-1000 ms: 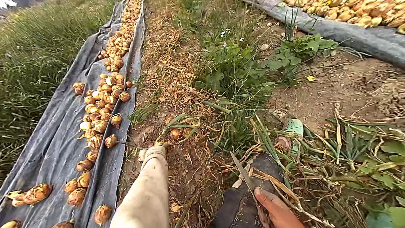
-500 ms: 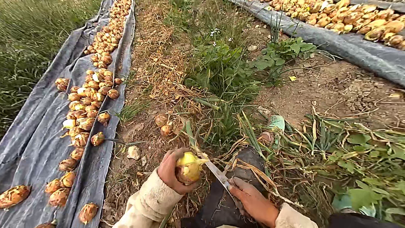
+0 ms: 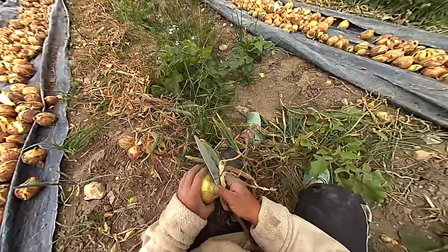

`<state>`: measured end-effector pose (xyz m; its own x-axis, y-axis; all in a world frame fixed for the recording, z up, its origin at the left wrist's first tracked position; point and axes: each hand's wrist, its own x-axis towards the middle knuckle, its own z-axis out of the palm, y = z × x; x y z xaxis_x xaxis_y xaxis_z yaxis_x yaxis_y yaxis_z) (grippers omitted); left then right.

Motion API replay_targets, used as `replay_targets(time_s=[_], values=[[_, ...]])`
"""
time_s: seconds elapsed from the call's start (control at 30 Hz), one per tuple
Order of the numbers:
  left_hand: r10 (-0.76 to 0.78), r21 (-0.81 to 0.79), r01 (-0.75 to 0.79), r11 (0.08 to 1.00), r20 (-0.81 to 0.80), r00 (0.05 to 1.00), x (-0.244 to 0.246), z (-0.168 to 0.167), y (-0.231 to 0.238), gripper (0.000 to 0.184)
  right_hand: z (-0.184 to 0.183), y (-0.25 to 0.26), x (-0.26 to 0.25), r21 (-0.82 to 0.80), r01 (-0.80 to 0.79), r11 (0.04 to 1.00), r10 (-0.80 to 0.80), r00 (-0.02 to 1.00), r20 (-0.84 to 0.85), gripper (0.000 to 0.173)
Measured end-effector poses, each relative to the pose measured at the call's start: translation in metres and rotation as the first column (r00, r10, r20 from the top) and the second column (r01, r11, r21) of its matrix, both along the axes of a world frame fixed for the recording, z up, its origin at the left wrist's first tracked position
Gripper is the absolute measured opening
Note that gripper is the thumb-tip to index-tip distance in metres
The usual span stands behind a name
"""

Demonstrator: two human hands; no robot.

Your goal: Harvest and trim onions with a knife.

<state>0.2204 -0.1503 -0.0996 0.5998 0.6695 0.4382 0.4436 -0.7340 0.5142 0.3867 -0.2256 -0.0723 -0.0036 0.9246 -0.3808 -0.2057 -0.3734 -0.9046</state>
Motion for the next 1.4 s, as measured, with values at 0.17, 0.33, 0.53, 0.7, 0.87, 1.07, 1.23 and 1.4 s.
replay_targets(time_s=[0.17,0.33,0.53,0.7,0.87,1.07,1.23,1.4], values=[[0.234,-0.048,-0.234,0.971,0.001,0.972,0.019,-0.004,0.026,0.085,0.007,0.001,0.001,-0.096,-0.145,0.985,0.155,0.982,0.107,0.033],[0.669,-0.875,-0.093,0.475,0.291,0.684,0.004,0.016,0.081,0.077,0.004,-0.004,0.002,-0.077,-0.090,0.993,0.101,0.982,0.157,0.042],[0.846,-0.889,0.458,0.030,0.267,0.462,0.043,0.049,0.020,0.067,-0.004,0.014,0.012,0.117,0.224,0.968,-0.246,0.939,0.239,0.090],[0.663,-0.833,0.550,0.057,0.444,0.603,0.036,0.014,-0.005,0.083,-0.008,0.006,0.021,0.312,0.246,0.917,-0.354,0.863,0.359,0.085],[0.372,-0.769,0.538,0.344,0.638,0.674,0.011,-0.001,0.006,0.083,-0.006,-0.004,0.023,0.217,0.132,0.967,-0.202,0.917,0.344,0.051],[0.362,-0.766,0.398,0.505,0.607,0.708,-0.008,-0.019,-0.008,0.091,-0.011,-0.001,0.000,-0.098,0.102,0.990,-0.105,0.994,-0.023,0.018],[0.673,-0.916,-0.104,0.387,0.204,0.711,-0.031,-0.035,0.008,0.089,-0.019,-0.002,-0.020,-0.209,-0.087,0.974,0.080,0.996,-0.041,0.037],[0.956,-0.961,0.046,0.273,0.265,-0.124,-0.117,-0.039,0.074,0.043,-0.030,0.004,-0.008,-0.235,0.068,0.970,-0.078,0.996,-0.036,0.045]])
